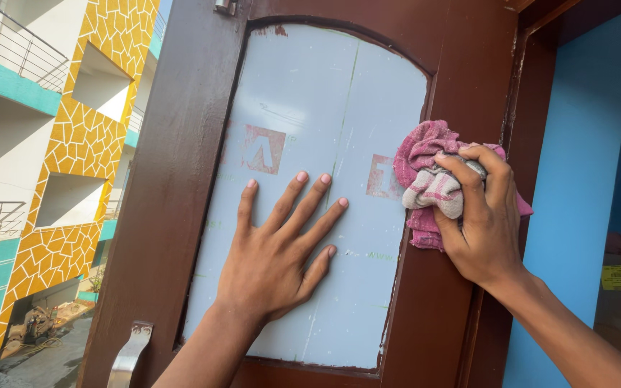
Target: The person wipes a brown wooden door with a pink cloth, cleaning the frame, panels, and glass pane. They briefly dip the cloth into a pink cup of water on a blue ledge to wet it before continuing to wipe the door surface.
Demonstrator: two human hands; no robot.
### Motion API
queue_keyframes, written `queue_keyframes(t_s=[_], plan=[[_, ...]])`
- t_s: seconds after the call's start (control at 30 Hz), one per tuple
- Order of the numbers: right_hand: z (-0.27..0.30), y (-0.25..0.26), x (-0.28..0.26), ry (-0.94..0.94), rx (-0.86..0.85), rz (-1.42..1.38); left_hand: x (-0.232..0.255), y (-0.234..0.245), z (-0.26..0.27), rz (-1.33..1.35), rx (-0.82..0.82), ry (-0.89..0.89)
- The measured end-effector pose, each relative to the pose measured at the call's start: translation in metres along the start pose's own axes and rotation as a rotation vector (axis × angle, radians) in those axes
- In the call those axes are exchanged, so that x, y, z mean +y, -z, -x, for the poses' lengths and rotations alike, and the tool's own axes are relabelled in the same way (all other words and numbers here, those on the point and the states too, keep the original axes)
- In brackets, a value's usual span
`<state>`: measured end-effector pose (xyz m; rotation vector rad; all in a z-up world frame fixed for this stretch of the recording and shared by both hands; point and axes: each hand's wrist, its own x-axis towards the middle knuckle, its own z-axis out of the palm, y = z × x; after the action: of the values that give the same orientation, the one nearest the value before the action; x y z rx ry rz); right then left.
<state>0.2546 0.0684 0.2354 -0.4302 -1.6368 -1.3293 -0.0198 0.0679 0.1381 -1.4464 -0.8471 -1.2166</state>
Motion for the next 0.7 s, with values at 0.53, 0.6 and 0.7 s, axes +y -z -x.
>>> queue_keyframes(t_s=[0.53, 0.6, 0.7], plan=[[0.032, 0.008, -0.018, 0.043, -0.063, -0.027, 0.001, -0.001, 0.003, 0.006, -0.012, 0.012], [0.023, 0.005, -0.011, 0.033, -0.036, -0.016, 0.001, 0.0, 0.002, 0.011, -0.007, 0.012], [0.001, -0.002, 0.007, 0.008, 0.002, -0.01, 0.0, 0.0, 0.002, 0.011, -0.005, 0.009]])
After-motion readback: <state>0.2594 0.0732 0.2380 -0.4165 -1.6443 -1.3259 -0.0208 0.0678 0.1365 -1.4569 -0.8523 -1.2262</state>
